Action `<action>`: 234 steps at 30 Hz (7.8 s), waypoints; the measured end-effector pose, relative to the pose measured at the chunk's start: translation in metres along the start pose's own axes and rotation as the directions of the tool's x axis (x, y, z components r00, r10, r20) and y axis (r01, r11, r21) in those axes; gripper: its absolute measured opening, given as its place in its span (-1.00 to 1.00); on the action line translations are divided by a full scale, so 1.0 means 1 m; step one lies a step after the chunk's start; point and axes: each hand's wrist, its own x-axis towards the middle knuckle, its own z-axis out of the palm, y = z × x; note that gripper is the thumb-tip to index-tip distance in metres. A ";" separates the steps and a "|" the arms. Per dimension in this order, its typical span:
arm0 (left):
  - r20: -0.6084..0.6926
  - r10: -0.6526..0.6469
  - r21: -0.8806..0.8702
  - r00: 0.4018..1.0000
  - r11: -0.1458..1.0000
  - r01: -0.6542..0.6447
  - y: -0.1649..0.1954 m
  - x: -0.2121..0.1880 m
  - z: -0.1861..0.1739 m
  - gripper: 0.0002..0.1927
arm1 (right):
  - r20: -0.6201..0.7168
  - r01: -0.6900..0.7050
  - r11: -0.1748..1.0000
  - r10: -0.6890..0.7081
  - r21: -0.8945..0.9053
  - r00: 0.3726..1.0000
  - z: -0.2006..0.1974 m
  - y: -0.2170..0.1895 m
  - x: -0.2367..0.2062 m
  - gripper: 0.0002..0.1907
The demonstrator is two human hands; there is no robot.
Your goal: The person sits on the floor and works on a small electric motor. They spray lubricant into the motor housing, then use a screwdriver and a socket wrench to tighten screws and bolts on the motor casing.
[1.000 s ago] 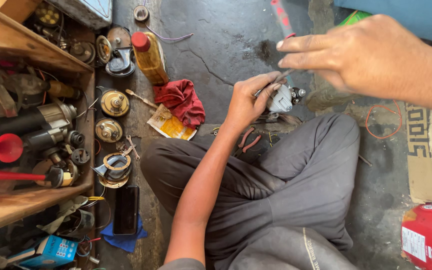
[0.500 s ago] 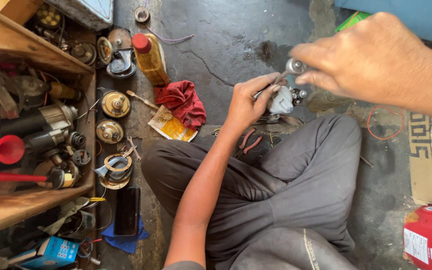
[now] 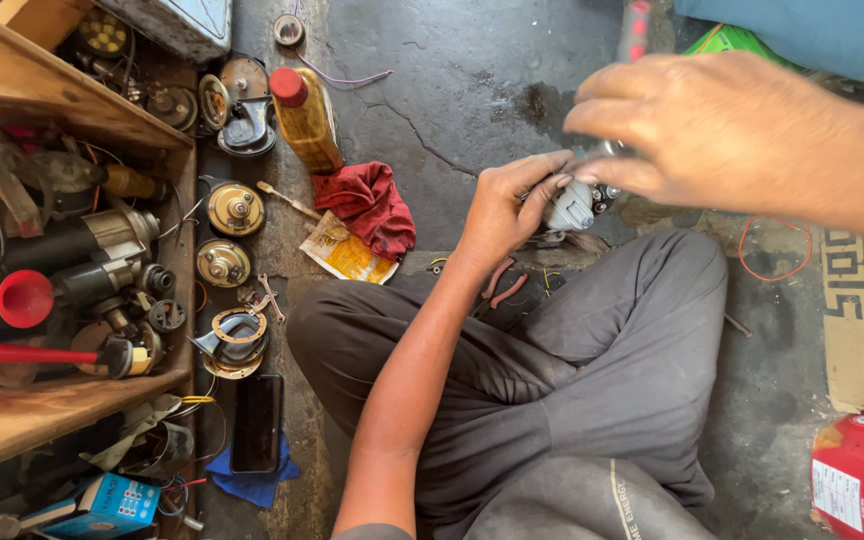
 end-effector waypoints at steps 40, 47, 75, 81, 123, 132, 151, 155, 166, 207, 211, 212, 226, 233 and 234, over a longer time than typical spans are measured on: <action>-0.011 -0.029 -0.044 1.000 0.999 0.028 -0.004 0.001 0.001 -0.76 | 0.019 -0.097 0.995 0.097 -0.009 0.995 0.009 -0.002 -0.018 -0.42; 0.014 -0.021 -0.050 1.000 0.998 0.022 0.002 0.001 0.000 -0.77 | -0.101 0.024 0.997 -0.032 -0.073 0.994 0.006 0.005 -0.018 -0.53; 0.024 -0.048 -0.089 0.999 0.995 0.050 -0.001 0.004 -0.001 -0.77 | -0.068 0.021 0.998 -0.026 -0.067 0.997 -0.001 0.007 -0.005 -0.58; 0.030 -0.046 -0.102 0.998 0.994 0.049 -0.005 0.002 0.000 -0.75 | 0.145 -0.076 0.980 0.104 -0.185 0.984 0.002 0.000 -0.005 -0.47; -0.015 -0.005 -0.063 1.000 0.998 0.004 -0.012 0.001 0.005 -0.74 | 0.027 -0.134 0.990 0.135 -0.050 0.990 -0.007 -0.005 -0.011 -0.63; -0.003 0.006 -0.042 1.000 0.999 -0.006 -0.014 0.000 0.005 -0.75 | 0.138 -0.257 0.965 0.263 -0.061 0.955 -0.010 -0.006 -0.004 -0.61; -0.002 -0.013 -0.024 1.000 1.000 0.013 -0.013 0.000 0.005 -0.74 | -0.124 -0.064 0.998 0.061 -0.028 0.990 0.001 -0.007 -0.016 -0.65; 0.019 -0.021 -0.042 1.000 0.999 0.022 -0.010 0.000 0.004 -0.75 | 0.136 -0.294 0.956 0.293 -0.007 0.946 -0.002 -0.011 -0.015 -0.62; 0.043 -0.007 -0.039 0.999 0.999 0.009 -0.004 0.001 0.001 -0.76 | 0.341 -0.273 0.887 0.405 -0.373 0.849 -0.003 -0.015 -0.015 -0.61; 0.038 0.011 -0.029 0.999 1.000 -0.010 -0.003 0.002 0.004 -0.77 | -0.030 -0.154 0.986 0.157 0.063 0.987 0.008 -0.005 -0.018 -0.62; 0.046 -0.060 -0.023 0.997 0.998 0.061 -0.002 0.001 0.003 -0.75 | 0.283 -0.347 0.931 0.366 -0.115 0.887 0.006 -0.005 -0.014 -0.51; 0.040 -0.039 -0.038 0.998 0.998 0.040 -0.002 0.001 0.003 -0.76 | 0.217 -0.312 0.947 0.322 -0.082 0.921 0.005 -0.005 -0.014 -0.48; 0.046 -0.021 -0.028 0.999 0.999 0.022 -0.003 0.000 0.004 -0.76 | -0.045 0.127 0.987 -0.132 -0.103 0.990 0.010 0.021 -0.021 -0.53; 0.038 -0.016 -0.050 0.999 0.999 0.017 -0.004 0.001 0.003 -0.77 | 0.245 -0.158 0.968 0.204 -0.195 0.948 0.018 0.018 -0.020 -0.59; 0.033 0.000 -0.061 0.999 0.998 0.002 -0.004 0.001 0.003 -0.77 | 0.171 -0.130 0.981 0.154 -0.141 0.973 0.017 0.016 -0.022 -0.59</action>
